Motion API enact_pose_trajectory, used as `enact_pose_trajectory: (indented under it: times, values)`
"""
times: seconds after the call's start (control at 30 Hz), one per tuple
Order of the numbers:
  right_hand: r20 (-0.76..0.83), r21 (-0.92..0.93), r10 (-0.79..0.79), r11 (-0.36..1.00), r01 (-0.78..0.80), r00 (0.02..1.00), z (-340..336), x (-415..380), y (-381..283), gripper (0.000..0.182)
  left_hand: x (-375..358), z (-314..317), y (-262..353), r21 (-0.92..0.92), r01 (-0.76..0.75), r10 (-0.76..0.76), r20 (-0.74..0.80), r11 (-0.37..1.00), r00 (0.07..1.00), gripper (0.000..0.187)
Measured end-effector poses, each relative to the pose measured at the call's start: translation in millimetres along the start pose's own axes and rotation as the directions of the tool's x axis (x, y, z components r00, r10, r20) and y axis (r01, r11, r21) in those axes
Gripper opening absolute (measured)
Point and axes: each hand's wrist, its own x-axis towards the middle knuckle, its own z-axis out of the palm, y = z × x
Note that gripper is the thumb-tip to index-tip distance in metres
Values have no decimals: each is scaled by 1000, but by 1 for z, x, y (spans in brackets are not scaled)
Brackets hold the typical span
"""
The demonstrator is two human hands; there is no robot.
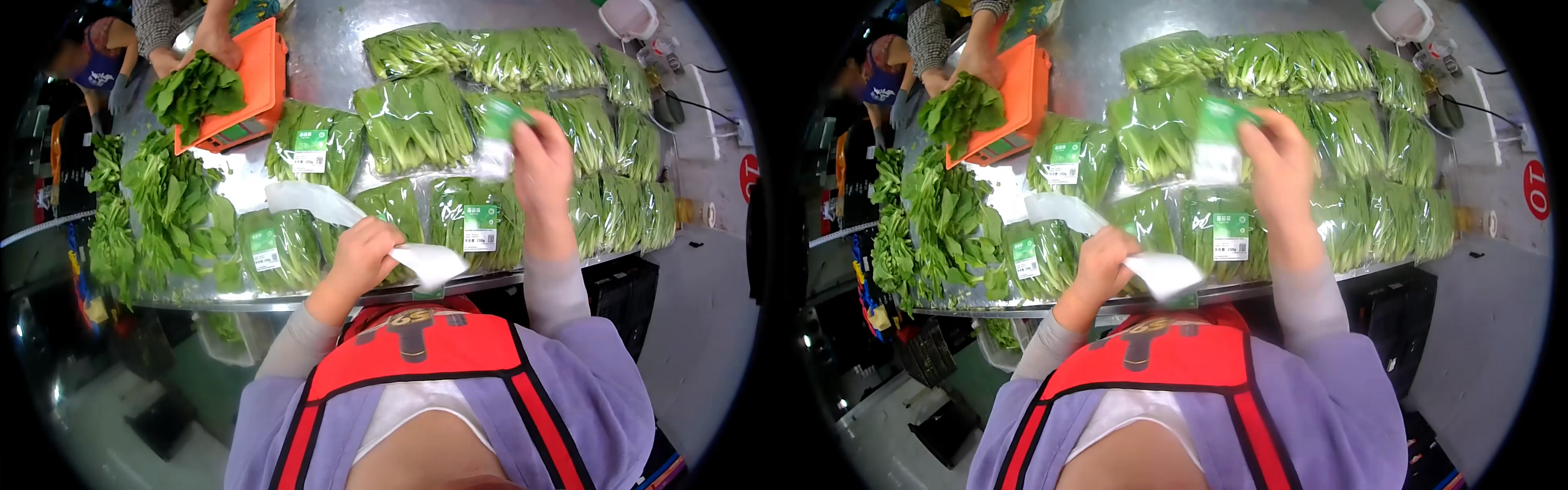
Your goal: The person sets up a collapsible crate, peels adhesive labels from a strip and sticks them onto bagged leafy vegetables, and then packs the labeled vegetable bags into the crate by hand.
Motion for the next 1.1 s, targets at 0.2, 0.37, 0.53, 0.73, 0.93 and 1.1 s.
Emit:
enact_pose_trajectory:
  times: [0.2, 0.37, 0.53, 0.73, 0.93, 1.1]
  values:
    - [252, -100, 221, 974, -202, 942, 45, 81, 97, 25, 6, 4, 1, -12, 119, -119, -26, 993, 993, 16]
    - [352, -266, 229, 954, -137, 908, 57, 80, 113, 25, 17, 7, 2, -52, 147, -152, -91, 988, 984, 16]
    - [323, -255, 231, 955, -151, 918, 37, 47, 56, 18, 19, 12, 2, -61, 132, -137, -87, 989, 987, 16]
    - [428, -138, 334, 942, -305, 839, -10, 6, 42, 23, 16, 16, 3, -75, 140, -144, -63, 987, 987, 14]
    - [331, -312, 257, 938, -151, 908, 10, 37, 66, 17, 16, 24, 5, -80, 151, -154, -35, 985, 987, 13]
    - [332, -412, 132, 911, 18, 934, 50, 82, 104, 27, 17, 29, 10, -78, 158, -161, -28, 984, 987, 14]
